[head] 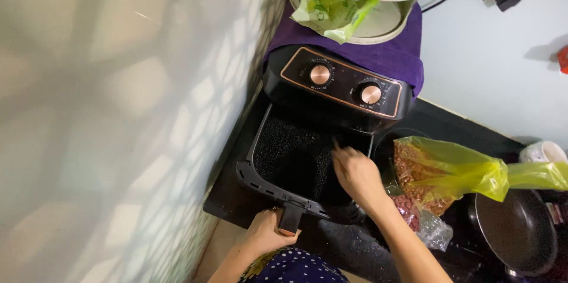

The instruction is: The person opens the air fryer basket and stirs the food inside with chopsticks, then closes the basket and spends a long interval holding and aligning the chopsticks in both hands while the appliance runs. Near the end the person reopens the basket and reaches toward the food again.

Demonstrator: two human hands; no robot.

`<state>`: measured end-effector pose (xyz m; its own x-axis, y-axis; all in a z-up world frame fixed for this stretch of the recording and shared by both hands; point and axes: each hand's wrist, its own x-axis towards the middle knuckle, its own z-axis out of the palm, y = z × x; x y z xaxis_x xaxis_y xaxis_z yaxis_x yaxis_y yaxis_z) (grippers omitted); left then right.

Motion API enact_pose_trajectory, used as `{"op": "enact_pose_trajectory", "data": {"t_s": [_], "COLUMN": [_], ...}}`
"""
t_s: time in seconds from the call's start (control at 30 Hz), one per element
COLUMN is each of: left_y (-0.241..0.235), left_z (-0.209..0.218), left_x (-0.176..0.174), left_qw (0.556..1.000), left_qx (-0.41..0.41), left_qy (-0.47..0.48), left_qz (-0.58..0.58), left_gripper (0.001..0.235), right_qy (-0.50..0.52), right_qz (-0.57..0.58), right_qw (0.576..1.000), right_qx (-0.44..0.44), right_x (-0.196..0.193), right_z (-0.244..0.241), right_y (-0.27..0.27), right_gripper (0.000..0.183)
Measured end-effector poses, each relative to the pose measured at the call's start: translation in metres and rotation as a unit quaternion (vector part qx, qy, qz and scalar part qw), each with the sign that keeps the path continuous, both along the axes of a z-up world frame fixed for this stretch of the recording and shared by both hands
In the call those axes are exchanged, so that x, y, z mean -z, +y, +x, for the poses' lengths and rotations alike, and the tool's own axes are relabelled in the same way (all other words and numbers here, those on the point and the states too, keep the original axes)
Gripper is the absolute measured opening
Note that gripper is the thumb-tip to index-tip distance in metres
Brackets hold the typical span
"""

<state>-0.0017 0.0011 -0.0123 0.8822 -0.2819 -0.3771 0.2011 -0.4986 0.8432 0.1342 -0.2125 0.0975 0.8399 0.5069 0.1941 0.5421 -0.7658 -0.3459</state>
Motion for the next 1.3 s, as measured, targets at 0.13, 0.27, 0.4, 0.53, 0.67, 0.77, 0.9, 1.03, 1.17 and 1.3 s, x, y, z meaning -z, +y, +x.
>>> {"op": "enact_pose_trajectory", "data": {"t_s": [0.13,0.27,0.4,0.53,0.67,0.77,0.9,1.03,1.17,1.3], "left_y": [0.004,0.001,0.003,0.006,0.007,0.008,0.005,0.005,0.004,0.002], "left_z": [-0.003,-0.006,0.0,0.003,-0.001,0.0,-0.002,0.004,0.003,-0.003], "left_x": [0.006,0.019,0.002,-0.018,-0.01,-0.004,0.0,-0.017,-0.005,0.008], "left_qw": [0.999,0.982,0.997,1.0,1.0,0.998,0.994,1.0,0.999,0.993], "left_qx": [-0.006,-0.035,-0.02,0.008,0.0,-0.002,-0.022,0.006,0.001,-0.042], "left_qy": [-0.034,-0.183,-0.065,0.023,-0.008,-0.033,-0.093,-0.006,0.0,-0.095], "left_qz": [-0.038,0.002,-0.027,-0.004,-0.026,-0.046,-0.061,-0.024,-0.034,-0.051], "left_gripper": [0.036,0.049,0.037,0.041,0.038,0.037,0.034,0.038,0.037,0.033], "right_qy": [0.11,0.246,0.105,-0.004,-0.015,0.058,0.092,0.044,0.073,0.181], "right_qz": [-0.09,-0.009,0.144,0.107,-0.047,-0.129,0.041,0.094,0.007,0.048], "right_qw": [0.99,0.969,0.98,0.992,0.999,0.99,0.992,0.992,0.997,0.982], "right_qx": [-0.001,0.02,-0.091,-0.067,-0.005,0.016,-0.072,-0.067,0.005,-0.031], "right_x": [-0.011,-0.036,0.024,0.017,-0.014,-0.018,0.004,-0.016,-0.025,-0.016], "right_z": [-0.037,-0.046,-0.001,0.036,0.006,-0.028,-0.039,-0.012,-0.024,-0.042], "right_y": [-0.014,0.05,0.065,0.039,-0.002,-0.009,0.021,0.028,-0.002,0.027], "right_gripper": [0.02,0.023,0.018,0.019,0.016,0.014,0.02,0.023,0.02,0.02]}}
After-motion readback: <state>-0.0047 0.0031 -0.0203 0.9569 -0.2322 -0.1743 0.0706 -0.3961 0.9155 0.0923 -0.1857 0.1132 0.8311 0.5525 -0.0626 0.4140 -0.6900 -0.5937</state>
